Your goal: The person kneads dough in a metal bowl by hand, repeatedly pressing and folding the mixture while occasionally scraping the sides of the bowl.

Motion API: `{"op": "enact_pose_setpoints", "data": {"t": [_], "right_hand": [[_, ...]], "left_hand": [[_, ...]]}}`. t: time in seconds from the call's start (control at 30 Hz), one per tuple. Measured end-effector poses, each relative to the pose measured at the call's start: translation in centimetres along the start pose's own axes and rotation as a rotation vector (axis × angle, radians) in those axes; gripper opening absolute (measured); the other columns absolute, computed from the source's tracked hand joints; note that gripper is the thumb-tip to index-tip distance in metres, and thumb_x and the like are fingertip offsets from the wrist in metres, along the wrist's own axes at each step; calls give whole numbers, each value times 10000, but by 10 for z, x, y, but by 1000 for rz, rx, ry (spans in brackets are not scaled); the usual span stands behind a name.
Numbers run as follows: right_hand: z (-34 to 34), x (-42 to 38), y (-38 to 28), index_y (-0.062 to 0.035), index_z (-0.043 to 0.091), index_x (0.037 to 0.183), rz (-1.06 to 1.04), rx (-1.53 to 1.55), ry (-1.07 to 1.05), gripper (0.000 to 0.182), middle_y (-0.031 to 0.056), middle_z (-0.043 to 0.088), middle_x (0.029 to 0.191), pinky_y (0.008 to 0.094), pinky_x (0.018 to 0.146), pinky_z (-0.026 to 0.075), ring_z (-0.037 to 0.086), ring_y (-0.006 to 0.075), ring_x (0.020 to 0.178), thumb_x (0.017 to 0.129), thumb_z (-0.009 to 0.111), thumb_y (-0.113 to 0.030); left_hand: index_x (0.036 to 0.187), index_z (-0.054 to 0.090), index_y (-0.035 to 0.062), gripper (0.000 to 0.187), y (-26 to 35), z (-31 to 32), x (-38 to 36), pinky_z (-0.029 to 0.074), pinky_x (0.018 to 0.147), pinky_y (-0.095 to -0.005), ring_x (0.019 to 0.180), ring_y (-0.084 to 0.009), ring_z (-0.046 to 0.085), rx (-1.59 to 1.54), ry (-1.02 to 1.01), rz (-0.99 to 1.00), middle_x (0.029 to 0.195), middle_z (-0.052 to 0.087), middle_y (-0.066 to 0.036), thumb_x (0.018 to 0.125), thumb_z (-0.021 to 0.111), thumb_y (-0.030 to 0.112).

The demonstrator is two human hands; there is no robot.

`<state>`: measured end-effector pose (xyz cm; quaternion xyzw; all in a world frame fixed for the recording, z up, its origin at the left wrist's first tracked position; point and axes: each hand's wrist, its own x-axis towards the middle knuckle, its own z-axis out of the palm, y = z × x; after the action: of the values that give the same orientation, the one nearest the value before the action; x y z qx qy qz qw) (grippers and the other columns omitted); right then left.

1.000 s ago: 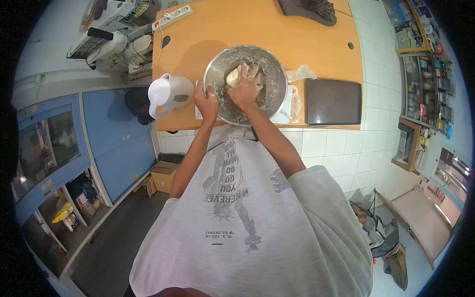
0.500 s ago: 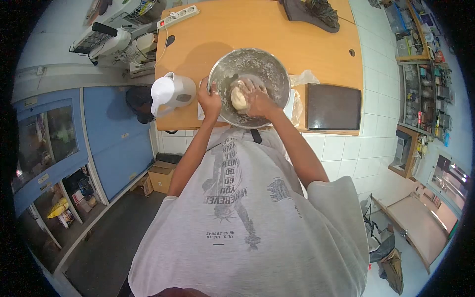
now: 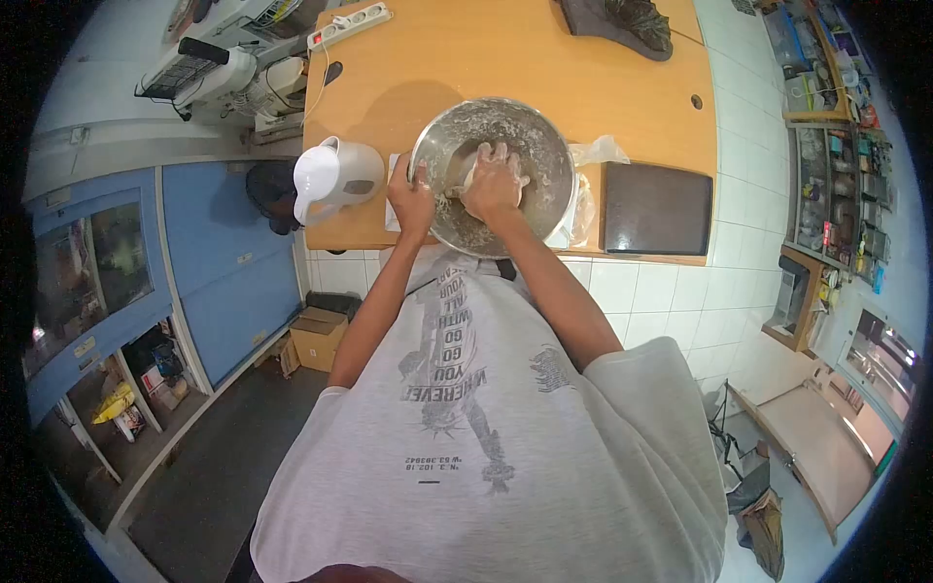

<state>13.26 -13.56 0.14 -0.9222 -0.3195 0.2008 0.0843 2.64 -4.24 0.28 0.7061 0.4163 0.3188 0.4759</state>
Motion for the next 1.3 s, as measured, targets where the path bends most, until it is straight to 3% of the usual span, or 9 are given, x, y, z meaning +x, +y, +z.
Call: {"op": "enact_pose_setpoints", "data": {"t": [0.3, 0.4, 0.47, 0.63, 0.7, 0.9, 1.13, 1.2, 1.3], "right_hand": [[11, 22, 2, -27, 543, 1421, 61, 133, 18, 757, 219, 526, 1425, 563, 1086, 477, 495, 461, 1324, 757, 810, -274], [36, 33, 17, -32, 628, 1294, -29, 159, 204, 555, 226, 576, 1346, 574, 1045, 458, 533, 433, 1243, 782, 755, -206], [42, 34, 22, -53, 666, 1191, 154, 449, 355, 391, 222, 604, 1304, 553, 1045, 408, 543, 394, 1183, 840, 728, -214], [38, 13, 27, -70, 659, 1229, 157, 815, 539, 441, 228, 618, 1255, 531, 1130, 311, 508, 394, 1240, 903, 731, -358], [39, 5, 40, -35, 619, 1343, -139, 608, 323, 565, 267, 602, 1337, 549, 1178, 296, 466, 428, 1359, 910, 725, -383], [-2, -19, 69, -34, 489, 1486, -593, 153, 25, 721, 329, 531, 1433, 545, 1152, 404, 450, 516, 1381, 876, 741, -323], [27, 13, 51, 51, 494, 1440, -545, 101, 91, 707, 338, 531, 1427, 547, 1145, 412, 438, 533, 1387, 840, 731, -238], [6, 17, 30, 31, 494, 1463, -255, 257, 28, 732, 386, 534, 1388, 526, 954, 553, 576, 498, 1252, 814, 725, -218], [43, 38, 22, 40, 485, 1466, -43, 373, 137, 747, 385, 464, 1472, 566, 1041, 483, 568, 510, 1257, 828, 710, -276]], "left_hand": [[1212, 667, -43, 228, 5, -2, -7, 532, 862, -395, 937, -283, 697, -19, -3, -73, 1036, 731, -200, 1014, 606, 54], [1195, 665, -45, 216, 5, 0, -9, 529, 852, -391, 908, -282, 690, -22, 33, -12, 990, 722, -194, 1013, 605, 53], [1189, 663, -48, 210, 5, -2, -7, 526, 848, -386, 903, -271, 684, -39, 47, 9, 980, 720, -188, 1015, 602, 53], [1174, 658, -55, 199, 1, -8, 5, 520, 838, -375, 896, -237, 668, -69, 56, -20, 971, 719, -168, 1025, 596, 62], [1183, 662, -30, 194, -5, -7, 8, 529, 815, -405, 896, -331, 704, -75, 88, 38, 994, 723, -219, 1018, 587, 40], [1146, 668, -38, 173, -14, -10, 3, 525, 804, -414, 867, -336, 688, -30, 83, 55, 964, 707, -209, 1011, 606, 51], [1153, 666, -26, 173, -6, -10, 6, 528, 799, -415, 864, -330, 693, -14, 64, -27, 958, 709, -207, 1007, 607, 45], [1166, 663, -22, 180, -4, -11, 6, 529, 806, -416, 878, -319, 702, 14, 64, -1, 963, 716, -205, 1008, 600, 37], [1169, 661, -17, 181, -5, -9, 3, 527, 809, -418, 880, -325, 705, -9, 101, 3, 957, 718, -203, 1009, 597, 38]]}}
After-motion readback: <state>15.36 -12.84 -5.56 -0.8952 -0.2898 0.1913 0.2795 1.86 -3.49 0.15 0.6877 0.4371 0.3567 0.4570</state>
